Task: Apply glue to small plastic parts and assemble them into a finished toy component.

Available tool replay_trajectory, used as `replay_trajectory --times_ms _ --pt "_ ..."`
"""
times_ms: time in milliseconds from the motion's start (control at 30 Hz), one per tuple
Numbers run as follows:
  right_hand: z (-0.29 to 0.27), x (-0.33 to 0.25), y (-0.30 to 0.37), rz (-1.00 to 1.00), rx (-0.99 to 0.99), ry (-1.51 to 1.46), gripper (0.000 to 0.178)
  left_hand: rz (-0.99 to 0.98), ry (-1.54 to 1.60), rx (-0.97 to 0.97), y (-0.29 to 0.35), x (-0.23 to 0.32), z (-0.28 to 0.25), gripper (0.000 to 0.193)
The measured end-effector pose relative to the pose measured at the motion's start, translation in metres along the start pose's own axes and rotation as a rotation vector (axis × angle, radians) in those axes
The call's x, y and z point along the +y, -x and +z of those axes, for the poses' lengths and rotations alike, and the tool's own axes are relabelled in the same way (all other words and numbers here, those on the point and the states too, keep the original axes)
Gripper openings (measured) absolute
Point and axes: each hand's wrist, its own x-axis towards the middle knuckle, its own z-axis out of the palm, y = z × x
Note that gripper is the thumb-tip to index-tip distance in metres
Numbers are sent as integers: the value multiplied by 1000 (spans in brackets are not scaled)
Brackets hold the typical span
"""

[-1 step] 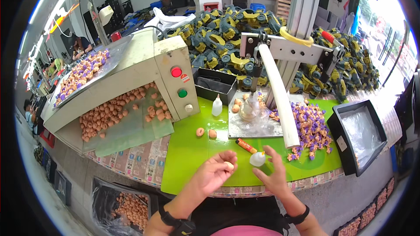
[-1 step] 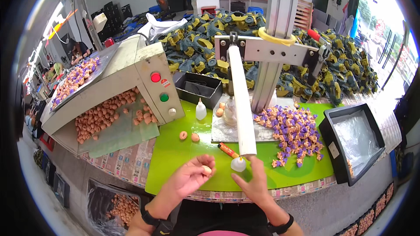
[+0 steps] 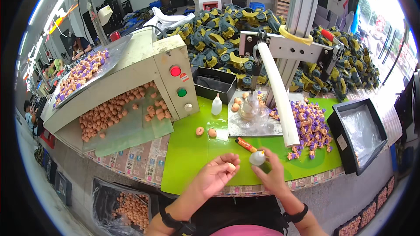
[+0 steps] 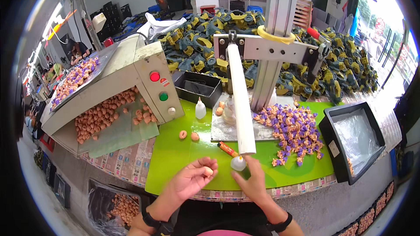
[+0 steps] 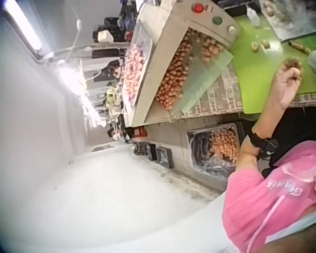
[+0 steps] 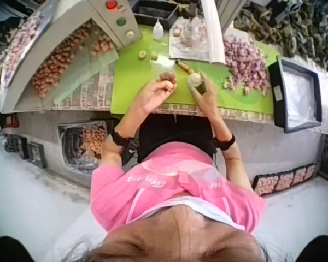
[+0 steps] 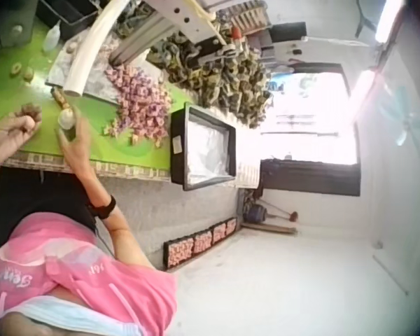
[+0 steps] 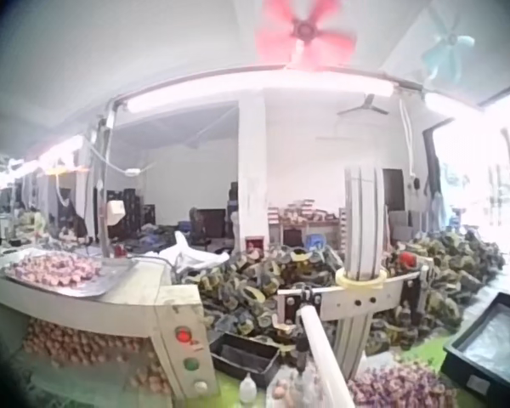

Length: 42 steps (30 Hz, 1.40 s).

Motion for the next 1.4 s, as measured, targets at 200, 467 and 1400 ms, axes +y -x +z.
replay_trajectory --times_ms 200,467,1400 --pt "3 -5 1 111 -14 -183 43 8 18 47 14 -22 -3 28" --pt "-40 -44 15 72 -101 -247 48 -16 44 -7 19 -31 -3 34" --pt "-40 -49 27 -103 121 -134 40 -2 -90 -12 10 -48 -21 28"
